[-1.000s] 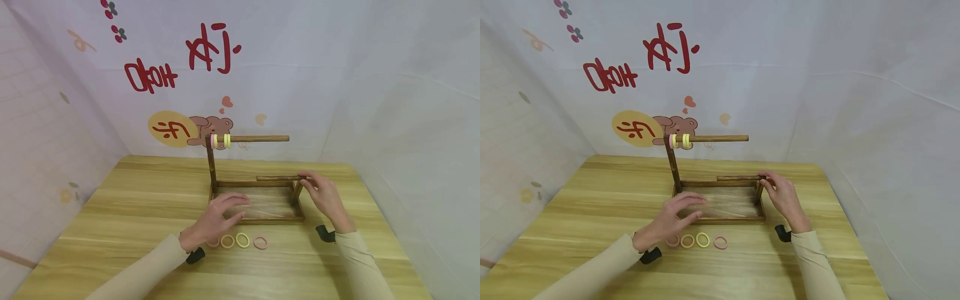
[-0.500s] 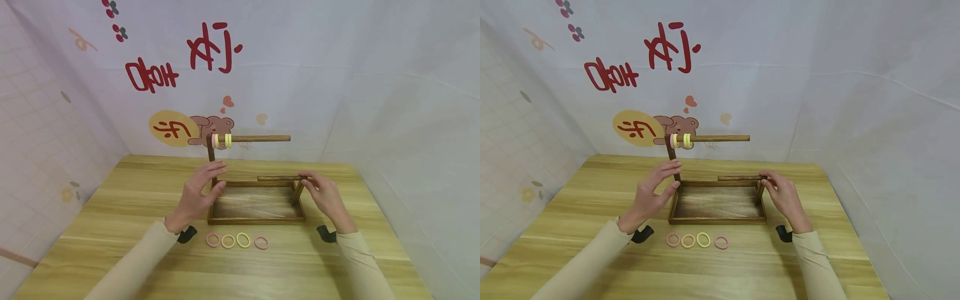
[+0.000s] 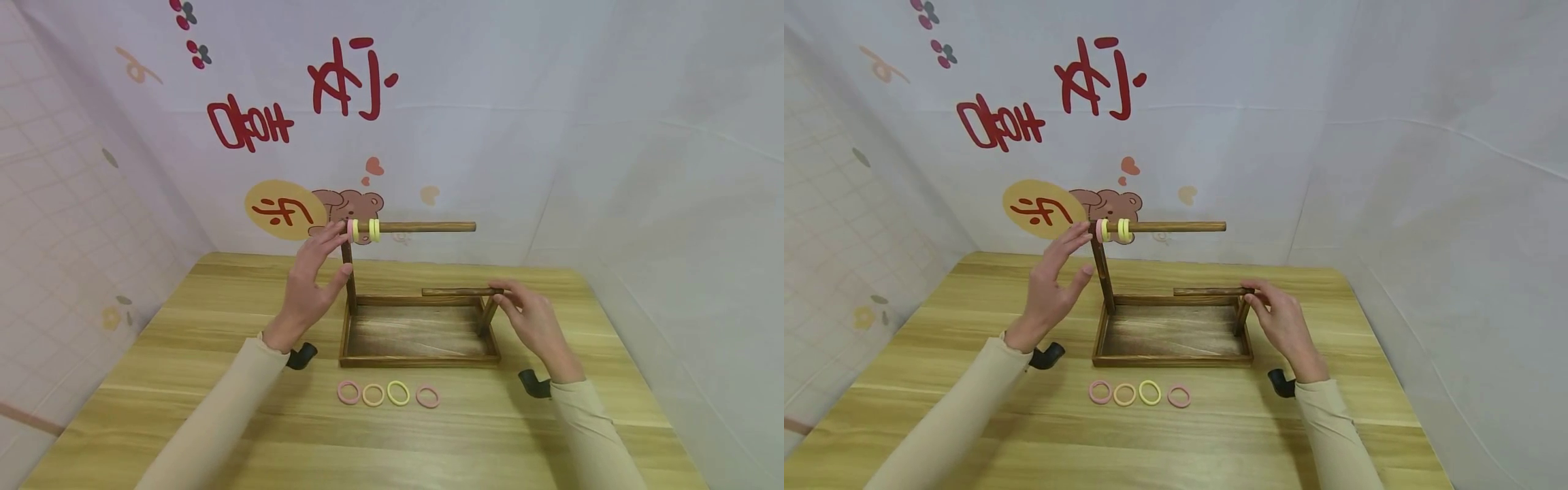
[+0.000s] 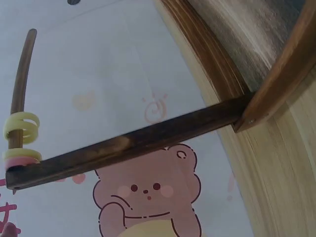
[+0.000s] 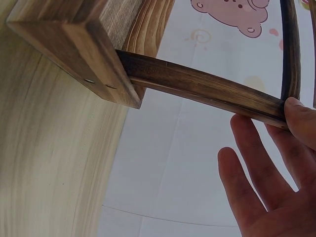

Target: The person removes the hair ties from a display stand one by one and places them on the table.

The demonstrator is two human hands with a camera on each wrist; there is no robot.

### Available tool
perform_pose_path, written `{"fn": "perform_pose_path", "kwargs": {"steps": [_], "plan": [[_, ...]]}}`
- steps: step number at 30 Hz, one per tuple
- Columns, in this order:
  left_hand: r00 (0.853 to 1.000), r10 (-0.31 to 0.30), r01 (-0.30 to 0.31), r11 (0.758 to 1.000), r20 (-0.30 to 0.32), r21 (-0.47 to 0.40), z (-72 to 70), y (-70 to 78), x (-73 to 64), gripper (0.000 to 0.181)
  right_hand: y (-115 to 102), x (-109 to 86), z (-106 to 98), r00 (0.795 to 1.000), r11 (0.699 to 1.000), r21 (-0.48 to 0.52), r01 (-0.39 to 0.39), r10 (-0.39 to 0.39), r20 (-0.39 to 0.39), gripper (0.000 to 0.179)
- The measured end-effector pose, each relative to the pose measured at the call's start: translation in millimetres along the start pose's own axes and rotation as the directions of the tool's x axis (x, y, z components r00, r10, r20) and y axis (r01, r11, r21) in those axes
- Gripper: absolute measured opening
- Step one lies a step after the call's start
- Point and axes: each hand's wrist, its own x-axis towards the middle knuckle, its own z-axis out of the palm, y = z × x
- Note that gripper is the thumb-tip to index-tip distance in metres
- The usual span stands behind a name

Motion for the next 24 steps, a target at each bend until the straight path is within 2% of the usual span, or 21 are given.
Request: {"fn": "perform_pose_path", "kwargs": {"steps": [6,13,19,21,24], "plan": [[0.993,-0.099,0.099,0.995,0.065,0.007,0.5,-9.5,2.0,0.074,0,-0.2,0,1.000,1.000,0.009,-0.003,0.003,-0.003,0.027],[0.962,-0.235,0.237,0.972,0.139,-0.001,1.2,-17.0,4.7,0.081,-2,-0.8,0,1.000,1.000,0.008,-0.011,0.011,0.002,0.027],[0.938,-0.316,0.321,0.947,0.143,-0.008,2.9,-26.2,5.7,0.077,-3,-1.3,1,1.000,1.000,0.003,-0.021,0.021,0.005,0.027],[0.935,-0.328,0.333,0.943,0.133,-0.014,3.8,-29.4,6.5,0.073,-2,-1.3,0,1.000,1.000,0.002,-0.026,0.026,0.004,0.027],[0.941,-0.321,0.325,0.945,0.112,-0.026,4.9,-33.8,7.9,0.059,-2,-1.1,0,1.000,1.000,0.002,-0.031,0.031,0.002,0.027]]}}
